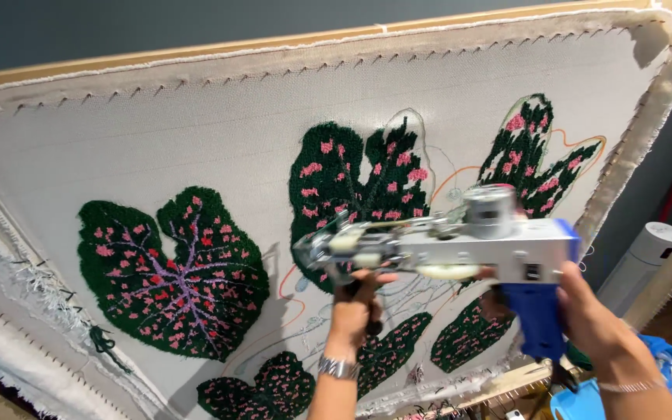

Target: Use a rug tufting gun to create a patterned rug with leaf designs.

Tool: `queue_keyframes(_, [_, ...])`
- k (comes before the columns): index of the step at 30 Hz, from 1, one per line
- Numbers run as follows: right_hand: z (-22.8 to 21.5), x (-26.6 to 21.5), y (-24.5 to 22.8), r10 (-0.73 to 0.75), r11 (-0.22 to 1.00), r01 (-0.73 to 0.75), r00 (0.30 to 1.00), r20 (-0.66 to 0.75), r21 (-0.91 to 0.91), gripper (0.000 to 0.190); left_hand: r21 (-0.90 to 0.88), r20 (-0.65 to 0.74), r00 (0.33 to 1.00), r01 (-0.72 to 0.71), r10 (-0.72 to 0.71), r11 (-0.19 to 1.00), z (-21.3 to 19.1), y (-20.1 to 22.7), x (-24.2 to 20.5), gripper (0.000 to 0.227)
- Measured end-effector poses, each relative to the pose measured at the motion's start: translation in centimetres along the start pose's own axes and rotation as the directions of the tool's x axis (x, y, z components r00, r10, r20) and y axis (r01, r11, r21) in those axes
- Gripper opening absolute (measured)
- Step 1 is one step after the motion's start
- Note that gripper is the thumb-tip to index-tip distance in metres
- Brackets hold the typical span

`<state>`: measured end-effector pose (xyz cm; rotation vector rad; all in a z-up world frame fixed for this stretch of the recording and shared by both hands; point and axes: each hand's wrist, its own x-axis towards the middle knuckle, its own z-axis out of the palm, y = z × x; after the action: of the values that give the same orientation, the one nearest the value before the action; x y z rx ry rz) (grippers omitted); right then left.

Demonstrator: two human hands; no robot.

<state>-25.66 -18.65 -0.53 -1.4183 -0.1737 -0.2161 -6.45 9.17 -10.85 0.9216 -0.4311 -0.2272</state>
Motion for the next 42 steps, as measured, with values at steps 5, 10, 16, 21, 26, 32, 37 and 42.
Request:
queue_keyframes(5, [3.5,9.8,-3.7,-0.086,0.994,0.083,0.995,-0.039,-0.076,0.085,0.061,-0.201,0.976,-0.072,0.082,0.996,-6.5,1.4,-3.7,0.019])
queue_keyframes(10, [9.4,17.0,-4.9,-0.45,0.712,0.342,0.893,-0.026,-0.613,0.025,0.096,-0.375,0.916,-0.114,0.142,0.989,-12.8,-1.2,-6.5,0.015])
queue_keyframes(16, [12.3,21.2,-4.3,-0.728,0.192,0.555,0.634,0.262,-0.809,0.022,0.142,-0.573,0.812,-0.035,0.111,0.989,-13.7,0.6,-9.2,0.015])
queue_keyframes(21, [12.2,22.2,-3.7,-0.745,0.013,0.528,0.571,0.344,-0.849,0.014,0.133,-0.643,0.763,0.022,0.069,0.991,-16.8,-2.1,-9.4,0.011])
queue_keyframes(26, [12.3,22.0,-4.3,-0.706,-0.095,0.541,0.555,0.439,-0.836,0.013,0.149,-0.648,0.762,0.111,0.012,0.982,-15.4,-0.8,-9.6,0.013])
queue_keyframes(32, [10.9,21.8,-2.6,-0.745,-0.021,0.576,0.536,0.397,-0.817,0.018,0.098,-0.611,0.788,-0.014,0.071,0.995,-15.8,-2.4,-9.2,0.011])
queue_keyframes(37, [12.4,21.0,-3.6,-0.755,0.085,0.566,0.573,0.318,-0.82,0.02,0.066,-0.603,0.788,-0.107,0.125,0.992,-19.3,-5.9,-8.7,0.018])
queue_keyframes(42, [13.4,21.8,-3.2,-0.796,0.046,0.535,0.53,0.293,-0.843,0.017,-0.022,-0.458,0.876,-0.184,0.154,0.983,-20.1,-6.2,-9.2,0.02])
